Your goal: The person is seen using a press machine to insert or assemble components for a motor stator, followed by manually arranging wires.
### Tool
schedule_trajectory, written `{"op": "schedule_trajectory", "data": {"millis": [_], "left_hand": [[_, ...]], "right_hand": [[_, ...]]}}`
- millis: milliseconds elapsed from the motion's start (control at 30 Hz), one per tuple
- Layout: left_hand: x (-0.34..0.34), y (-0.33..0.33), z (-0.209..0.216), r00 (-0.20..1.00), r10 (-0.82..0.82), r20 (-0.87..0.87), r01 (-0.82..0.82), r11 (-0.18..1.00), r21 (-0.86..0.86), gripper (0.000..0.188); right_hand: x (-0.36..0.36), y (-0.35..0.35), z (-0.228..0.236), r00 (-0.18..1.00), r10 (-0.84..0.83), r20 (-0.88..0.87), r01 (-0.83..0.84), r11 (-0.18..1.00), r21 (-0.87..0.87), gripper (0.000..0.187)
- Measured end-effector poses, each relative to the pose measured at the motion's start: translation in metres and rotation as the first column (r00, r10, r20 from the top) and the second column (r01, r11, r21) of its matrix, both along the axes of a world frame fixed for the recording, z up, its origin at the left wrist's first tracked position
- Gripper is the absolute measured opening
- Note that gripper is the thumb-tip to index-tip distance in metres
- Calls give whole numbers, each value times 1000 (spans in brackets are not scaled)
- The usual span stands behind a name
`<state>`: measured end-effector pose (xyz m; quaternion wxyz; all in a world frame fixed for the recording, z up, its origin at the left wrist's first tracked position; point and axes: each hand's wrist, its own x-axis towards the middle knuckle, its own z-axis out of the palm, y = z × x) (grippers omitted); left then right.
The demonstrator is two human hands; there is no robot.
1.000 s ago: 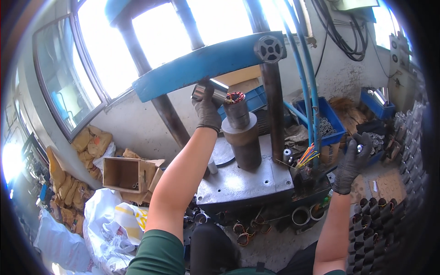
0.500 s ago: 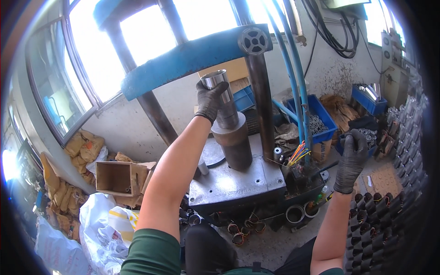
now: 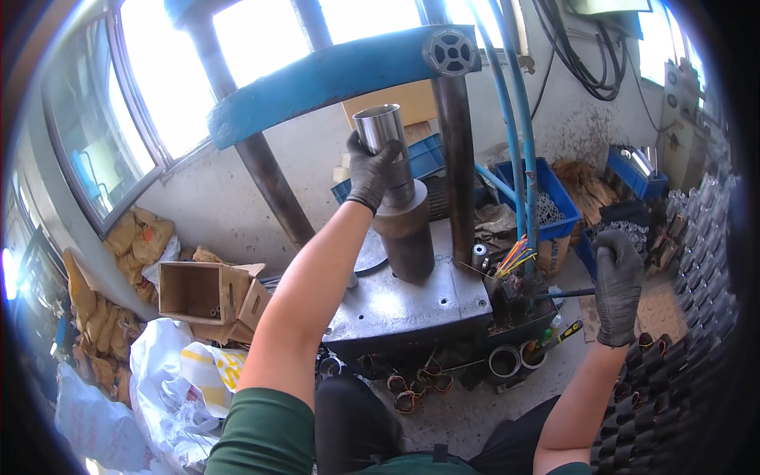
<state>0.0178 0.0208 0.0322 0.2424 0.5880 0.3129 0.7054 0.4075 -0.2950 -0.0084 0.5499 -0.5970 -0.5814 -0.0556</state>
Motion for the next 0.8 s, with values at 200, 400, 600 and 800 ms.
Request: {"op": "schedule_trajectory", "data": {"millis": [200,400,600,800], "left_hand": [[-9,-8,-40,998,-54,-34,48,985,-164,99],[-15,-19,-37,984,-164,70,176,959,-222,73],[-16,-23,-37,960,-238,149,266,939,-218,90],[-18,-26,-32,980,-185,76,198,950,-240,90]], "right_hand": [[-12,-20,12,985,61,163,-50,996,-75,19],[-14,-65,9,934,132,333,-20,948,-319,29],[6,-127,-24,765,455,455,47,665,-745,28],[6,-165,-74,636,609,474,68,568,-820,17]]}}
